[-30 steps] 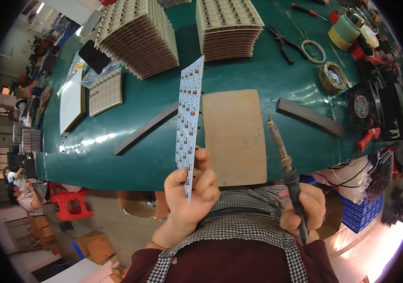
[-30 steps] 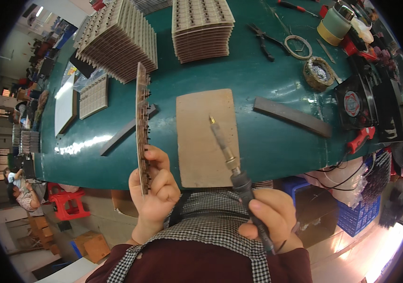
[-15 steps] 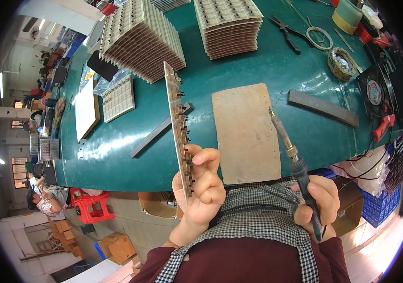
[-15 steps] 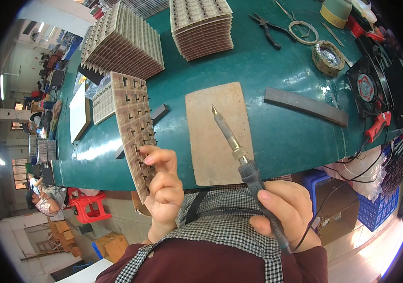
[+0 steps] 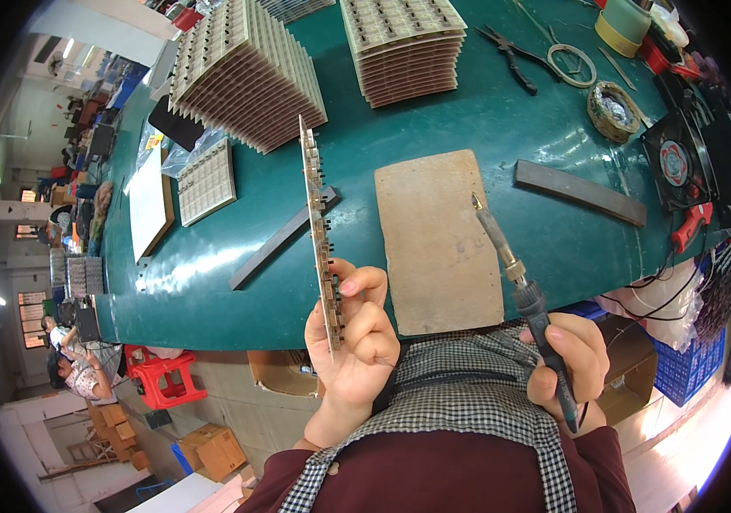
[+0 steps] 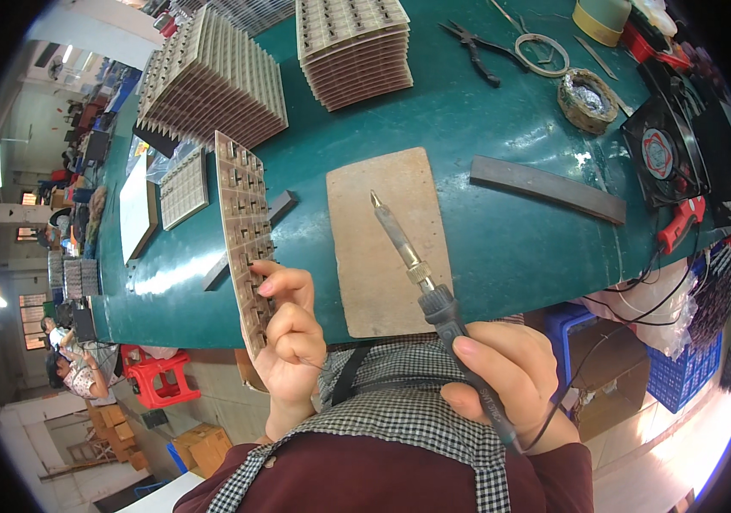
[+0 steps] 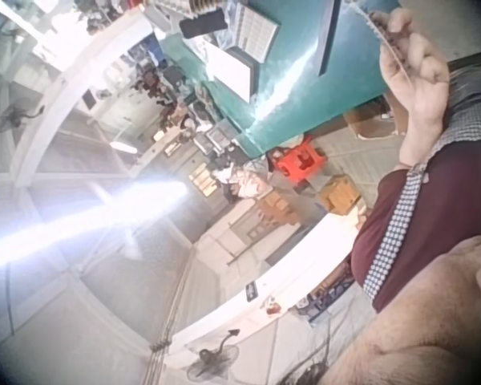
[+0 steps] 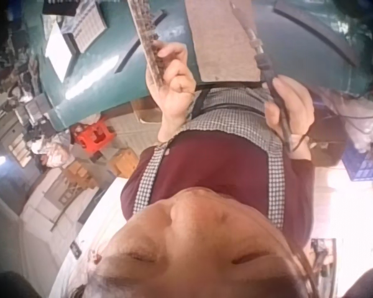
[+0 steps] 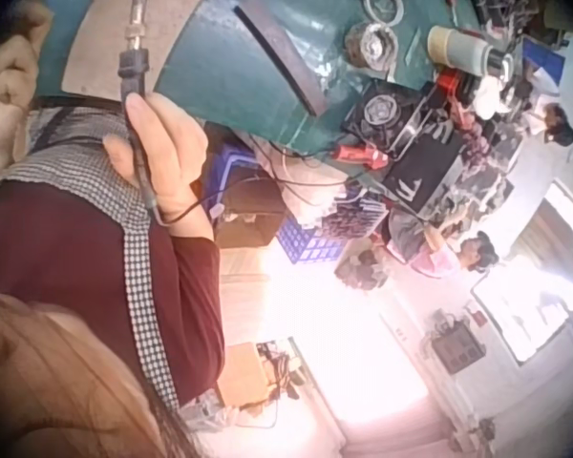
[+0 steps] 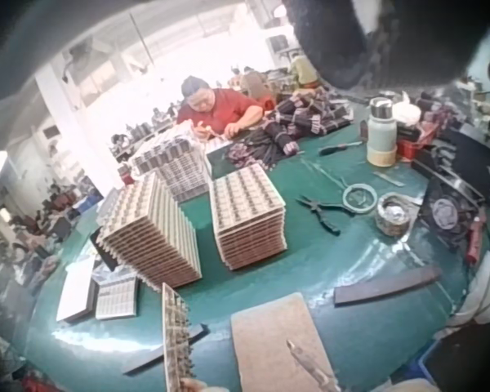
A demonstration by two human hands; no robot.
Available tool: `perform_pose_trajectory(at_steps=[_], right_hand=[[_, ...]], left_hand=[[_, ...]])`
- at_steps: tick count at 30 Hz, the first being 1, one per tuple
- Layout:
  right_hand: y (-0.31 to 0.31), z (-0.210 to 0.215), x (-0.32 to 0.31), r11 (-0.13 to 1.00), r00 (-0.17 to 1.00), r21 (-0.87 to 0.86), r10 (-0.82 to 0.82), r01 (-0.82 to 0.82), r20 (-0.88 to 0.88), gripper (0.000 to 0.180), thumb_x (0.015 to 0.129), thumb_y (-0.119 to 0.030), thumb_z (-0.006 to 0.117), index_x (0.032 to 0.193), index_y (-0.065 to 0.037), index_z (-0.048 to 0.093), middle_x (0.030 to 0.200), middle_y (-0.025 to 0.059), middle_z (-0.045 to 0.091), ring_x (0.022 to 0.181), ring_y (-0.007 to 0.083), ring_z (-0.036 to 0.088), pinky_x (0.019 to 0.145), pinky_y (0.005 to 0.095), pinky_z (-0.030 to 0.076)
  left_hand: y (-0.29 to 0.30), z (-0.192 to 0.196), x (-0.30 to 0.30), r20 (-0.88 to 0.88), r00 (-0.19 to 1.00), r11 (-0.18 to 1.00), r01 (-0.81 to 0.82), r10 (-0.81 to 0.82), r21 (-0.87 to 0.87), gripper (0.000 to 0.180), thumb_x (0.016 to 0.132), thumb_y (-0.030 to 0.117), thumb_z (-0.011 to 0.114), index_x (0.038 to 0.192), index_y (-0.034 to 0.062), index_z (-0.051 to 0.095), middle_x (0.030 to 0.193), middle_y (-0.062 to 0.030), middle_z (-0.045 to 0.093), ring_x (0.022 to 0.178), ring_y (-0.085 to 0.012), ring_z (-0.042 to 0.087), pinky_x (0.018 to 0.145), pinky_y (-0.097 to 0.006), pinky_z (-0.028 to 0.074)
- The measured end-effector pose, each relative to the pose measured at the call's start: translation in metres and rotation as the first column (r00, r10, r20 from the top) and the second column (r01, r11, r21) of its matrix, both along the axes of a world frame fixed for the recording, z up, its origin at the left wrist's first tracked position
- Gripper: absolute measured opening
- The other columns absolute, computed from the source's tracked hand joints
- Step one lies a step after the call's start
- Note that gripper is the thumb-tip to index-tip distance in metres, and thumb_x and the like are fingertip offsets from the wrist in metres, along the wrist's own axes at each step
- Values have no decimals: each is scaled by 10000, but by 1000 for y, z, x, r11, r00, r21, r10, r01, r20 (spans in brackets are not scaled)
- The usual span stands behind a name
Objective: The person solders small electronic components onto a green circuit board at a workbench using a soldering iron.
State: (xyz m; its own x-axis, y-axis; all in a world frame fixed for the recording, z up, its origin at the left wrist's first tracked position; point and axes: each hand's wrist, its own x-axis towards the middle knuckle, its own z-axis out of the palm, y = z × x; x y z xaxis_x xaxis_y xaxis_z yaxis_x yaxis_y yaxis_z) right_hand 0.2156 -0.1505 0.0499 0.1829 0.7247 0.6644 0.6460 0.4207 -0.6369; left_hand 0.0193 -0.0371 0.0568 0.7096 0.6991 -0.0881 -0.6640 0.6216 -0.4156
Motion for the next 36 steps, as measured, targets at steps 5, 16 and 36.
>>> perform_pose_trajectory(at_steps=[5, 16, 36], right_hand=[[0, -1, 0, 1000, 999, 0, -12, 12, -46, 384, 822, -337, 633, 1051, -43, 543, 841, 119, 591, 594, 204, 572, 497, 287, 473], [0, -3, 0, 1000, 999, 3, -23, 23, -40, 379, 817, -334, 640, 1048, -49, 546, 840, 113, 593, 594, 199, 570, 495, 279, 468], [-6, -6, 3, 1000, 1000, -9, -23, 23, -3, 402, 870, -348, 557, 1100, -24, 498, 842, 138, 588, 631, 195, 591, 535, 277, 484]], left_hand=[[1, -1, 0, 13, 1000, 1000, 4, -4, -5, 330, 824, 40, 559, 1147, 106, 546, 935, -1, 445, 462, -67, 255, 388, -215, 165], [0, -3, 0, 35, 999, 1000, 4, -3, -17, 341, 818, 35, 561, 1154, 84, 535, 868, -4, 456, 451, -65, 248, 380, -211, 163], [-3, -2, 1, -189, 982, 986, 32, 0, 166, 356, 819, 61, 532, 1174, 91, 508, 933, -8, 504, 450, -63, 265, 379, -205, 176]])
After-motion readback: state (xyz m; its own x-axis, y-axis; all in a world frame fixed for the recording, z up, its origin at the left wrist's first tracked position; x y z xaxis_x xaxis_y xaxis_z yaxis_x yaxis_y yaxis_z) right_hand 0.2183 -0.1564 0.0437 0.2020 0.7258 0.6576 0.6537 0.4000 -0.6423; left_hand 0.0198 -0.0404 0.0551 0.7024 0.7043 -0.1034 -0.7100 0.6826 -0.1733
